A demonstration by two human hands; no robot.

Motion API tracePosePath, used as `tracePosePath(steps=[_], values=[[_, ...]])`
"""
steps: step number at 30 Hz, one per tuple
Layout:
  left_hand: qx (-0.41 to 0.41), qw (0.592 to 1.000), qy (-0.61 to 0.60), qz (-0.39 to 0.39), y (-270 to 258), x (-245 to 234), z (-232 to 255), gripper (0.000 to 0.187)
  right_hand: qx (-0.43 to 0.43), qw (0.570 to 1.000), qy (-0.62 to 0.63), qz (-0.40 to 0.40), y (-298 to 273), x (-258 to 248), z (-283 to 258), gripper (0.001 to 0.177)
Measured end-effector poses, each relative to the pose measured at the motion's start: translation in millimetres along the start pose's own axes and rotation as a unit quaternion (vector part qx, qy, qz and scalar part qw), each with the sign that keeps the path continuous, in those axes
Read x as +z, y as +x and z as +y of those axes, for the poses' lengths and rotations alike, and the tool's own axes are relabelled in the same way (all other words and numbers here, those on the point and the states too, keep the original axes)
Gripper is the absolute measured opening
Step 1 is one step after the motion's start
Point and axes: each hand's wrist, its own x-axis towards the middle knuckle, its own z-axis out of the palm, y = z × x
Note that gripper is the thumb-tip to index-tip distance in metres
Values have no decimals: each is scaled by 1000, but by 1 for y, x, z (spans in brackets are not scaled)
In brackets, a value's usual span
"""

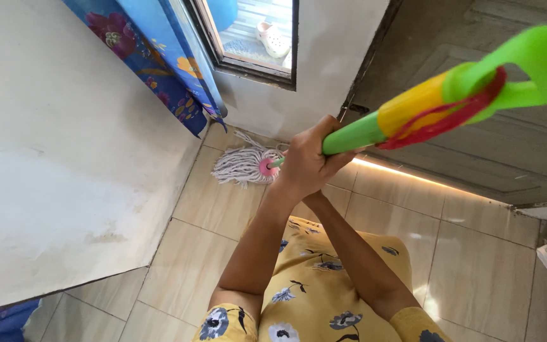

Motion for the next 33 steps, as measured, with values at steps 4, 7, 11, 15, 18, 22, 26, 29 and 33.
tracePosePath(steps=[4, 7, 11, 15, 18, 22, 26, 29, 33], values=[[-7, 999, -37, -9, 4, 1, -3, 33, -35, 984, -173, -21, -4, 17, -30, 29], [-3, 1000, -19, -17, 6, 2, -6, 33, -39, 965, -259, -15, -8, -4, -21, 33], [21, 998, -52, -12, 7, 5, -10, 30, -22, 891, -452, 41, -15, -25, -31, 41], [40, 994, -104, -2, 6, 6, -14, 28, -148, 840, -518, 64, -15, 1, -84, 45], [41, 988, -144, 28, -1, 18, -34, 19, -88, 795, -594, 81, -26, -11, -96, 42], [-10, 969, -244, 27, -4, 24, -55, 28, 2, 712, -694, 105, -44, -20, -111, 37], [-107, 934, -342, 15, 3, 21, -39, 37, 62, 693, -712, 91, -57, -3, -129, 34], [-114, 939, -326, 10, 3, 21, -32, 38, 67, 701, -706, 69, -63, -3, -128, 38], [-104, 958, -266, 14, 8, 14, -8, 29, 104, 757, -644, 35, -61, 19, -132, 40]])
